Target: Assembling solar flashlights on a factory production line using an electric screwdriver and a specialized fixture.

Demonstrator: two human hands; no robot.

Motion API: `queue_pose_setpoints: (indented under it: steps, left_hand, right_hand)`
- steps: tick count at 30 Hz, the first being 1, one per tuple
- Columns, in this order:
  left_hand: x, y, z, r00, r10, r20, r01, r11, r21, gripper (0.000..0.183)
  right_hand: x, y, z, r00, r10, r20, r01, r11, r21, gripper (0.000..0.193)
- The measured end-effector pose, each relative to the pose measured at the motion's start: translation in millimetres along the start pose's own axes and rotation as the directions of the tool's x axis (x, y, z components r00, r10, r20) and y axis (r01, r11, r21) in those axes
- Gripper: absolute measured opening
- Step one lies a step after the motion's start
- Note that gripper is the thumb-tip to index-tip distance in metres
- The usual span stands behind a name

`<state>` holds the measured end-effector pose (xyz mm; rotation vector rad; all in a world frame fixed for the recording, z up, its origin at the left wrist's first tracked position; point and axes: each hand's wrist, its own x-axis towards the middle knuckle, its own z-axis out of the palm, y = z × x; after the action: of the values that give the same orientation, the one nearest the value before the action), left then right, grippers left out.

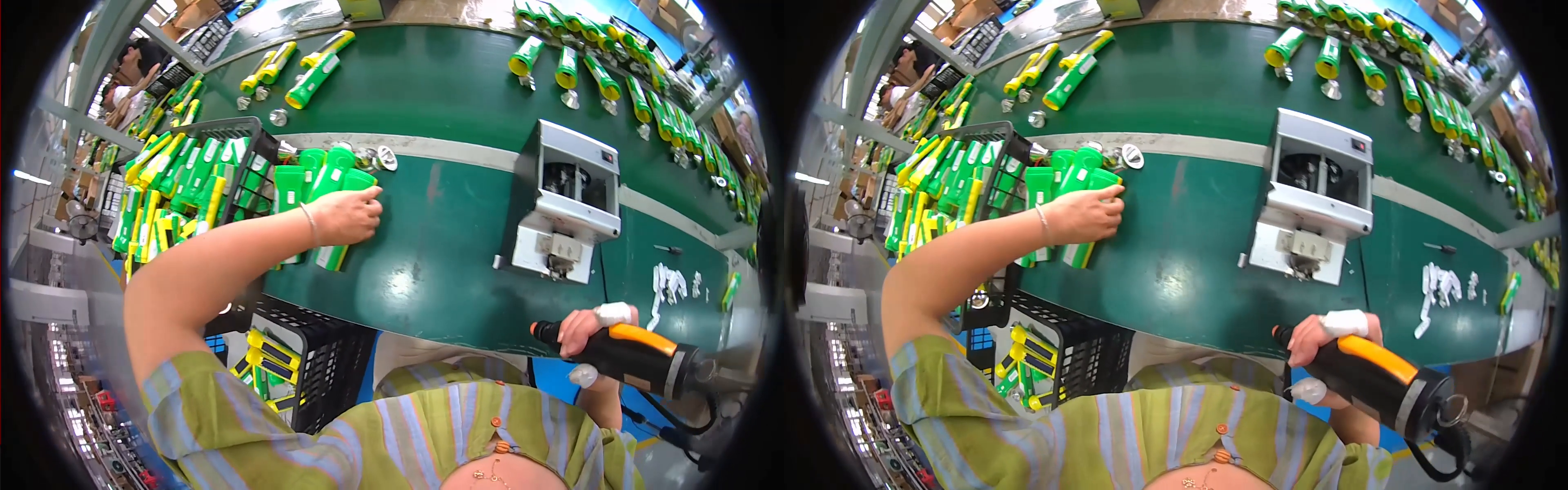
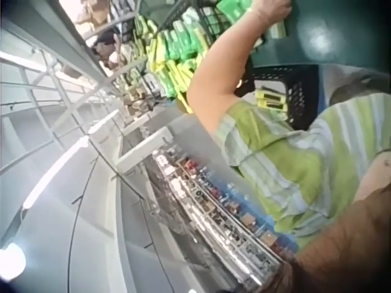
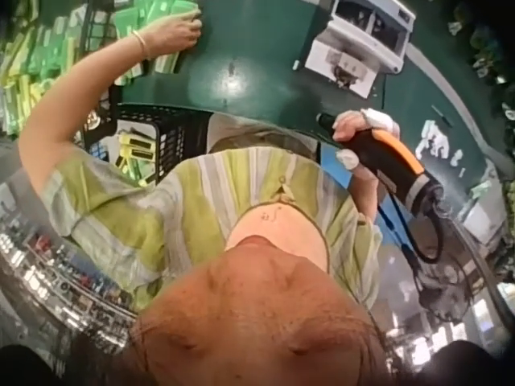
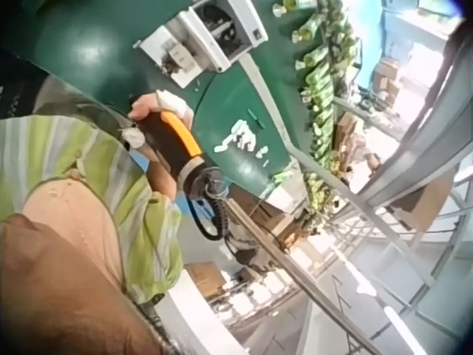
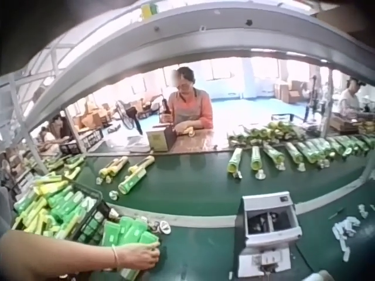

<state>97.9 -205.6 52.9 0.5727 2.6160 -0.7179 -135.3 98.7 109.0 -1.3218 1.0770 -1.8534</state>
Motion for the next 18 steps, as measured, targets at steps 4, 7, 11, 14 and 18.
queue_pose_setpoints:
  steps: [4, 7, 11, 14, 18]
  left_hand:
    - [-1.9, -8.3, -10.1, 0.996, 0.071, 0.046, -0.071, 0.997, -0.001, 0.011]
    - [-1.3, -18.3, -24.6, 0.985, 0.168, 0.033, -0.167, 0.985, -0.036, 0.004]
    - [6.6, -5.1, -20.7, 0.996, -0.048, -0.073, 0.021, 0.944, -0.331, 0.008]
    - [41.7, 20.5, -29.2, 0.905, -0.251, -0.345, 0.044, 0.859, -0.511, 0.017]
    - [90.0, 66.2, -47.7, 0.789, -0.534, -0.305, 0.167, 0.664, -0.729, 0.035]
  right_hand:
    - [-6.8, 1.3, -37.0, 0.999, 0.034, 0.039, -0.037, 0.996, 0.083, 0.054]
    - [6.5, -10.0, -26.5, 0.987, -0.009, -0.163, -0.004, 0.997, -0.077, 0.041]
    - [18.5, -14.4, -29.4, 0.981, -0.059, -0.187, 0.057, 0.998, -0.012, 0.035]
    - [30.1, -7.9, -26.6, 0.967, -0.139, -0.212, 0.118, 0.987, -0.109, 0.032]
    - [44.6, -1.5, -27.0, 0.978, -0.036, -0.207, 0.04, 0.999, 0.016, 0.033]
